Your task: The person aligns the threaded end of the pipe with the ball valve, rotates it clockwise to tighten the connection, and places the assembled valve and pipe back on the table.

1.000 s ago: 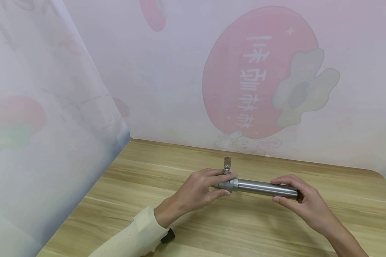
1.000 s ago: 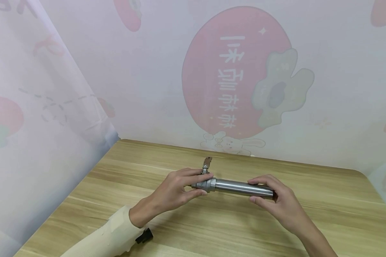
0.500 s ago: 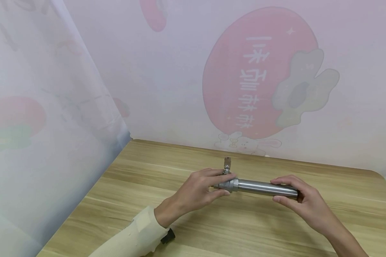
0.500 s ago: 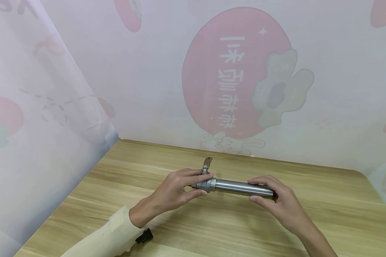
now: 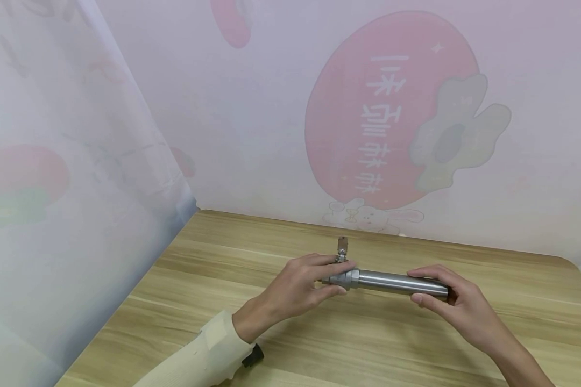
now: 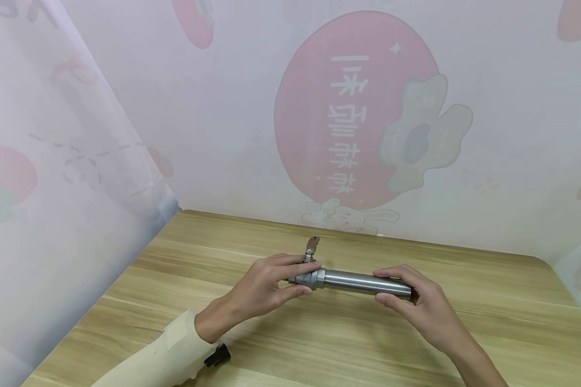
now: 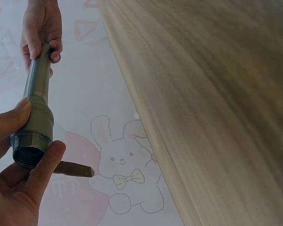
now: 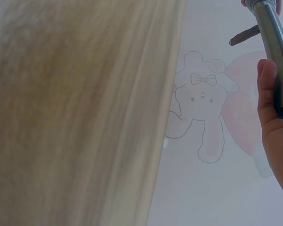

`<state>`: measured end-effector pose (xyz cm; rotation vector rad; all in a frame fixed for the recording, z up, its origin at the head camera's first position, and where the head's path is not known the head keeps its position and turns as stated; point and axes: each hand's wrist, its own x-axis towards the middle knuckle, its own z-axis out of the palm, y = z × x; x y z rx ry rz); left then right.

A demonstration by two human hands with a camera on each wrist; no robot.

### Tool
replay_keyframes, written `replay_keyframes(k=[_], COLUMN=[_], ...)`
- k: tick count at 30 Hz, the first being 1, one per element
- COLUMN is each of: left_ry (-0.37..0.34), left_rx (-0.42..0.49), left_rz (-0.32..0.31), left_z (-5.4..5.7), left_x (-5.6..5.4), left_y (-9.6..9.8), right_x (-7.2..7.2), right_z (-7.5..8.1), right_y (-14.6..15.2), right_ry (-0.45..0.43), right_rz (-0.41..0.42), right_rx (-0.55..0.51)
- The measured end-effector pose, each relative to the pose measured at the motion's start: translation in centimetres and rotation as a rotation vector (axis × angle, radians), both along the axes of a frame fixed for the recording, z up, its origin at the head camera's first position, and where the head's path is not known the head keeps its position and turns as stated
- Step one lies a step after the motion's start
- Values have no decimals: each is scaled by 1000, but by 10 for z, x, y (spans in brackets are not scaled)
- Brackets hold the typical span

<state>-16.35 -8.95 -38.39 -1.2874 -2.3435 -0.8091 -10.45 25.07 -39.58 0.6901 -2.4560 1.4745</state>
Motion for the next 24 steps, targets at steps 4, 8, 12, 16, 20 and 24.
replay_keyframes(k=[4,8,12,16,20,24], left_ry=[1,3,7,10,11,12], left_rx=[1,0,0,3,6,8], left_rz=[2,3,2,3,2,2], left_z=[0,0,0,0,-1,-1], left_x=[0,0,0,0,0,0], left_y=[0,0,0,0,0,0], right_x=[0,0,0,1,1,0], right_z=[0,0,0,0,-1,-1], right_y=[0,1,1,1,1,1], right_ry=[-14,-21,-21,-22,-17,-1], right_rz=[-6,-9,-8,-7,-6,5], right_rx=[4,8,8,8,8,3])
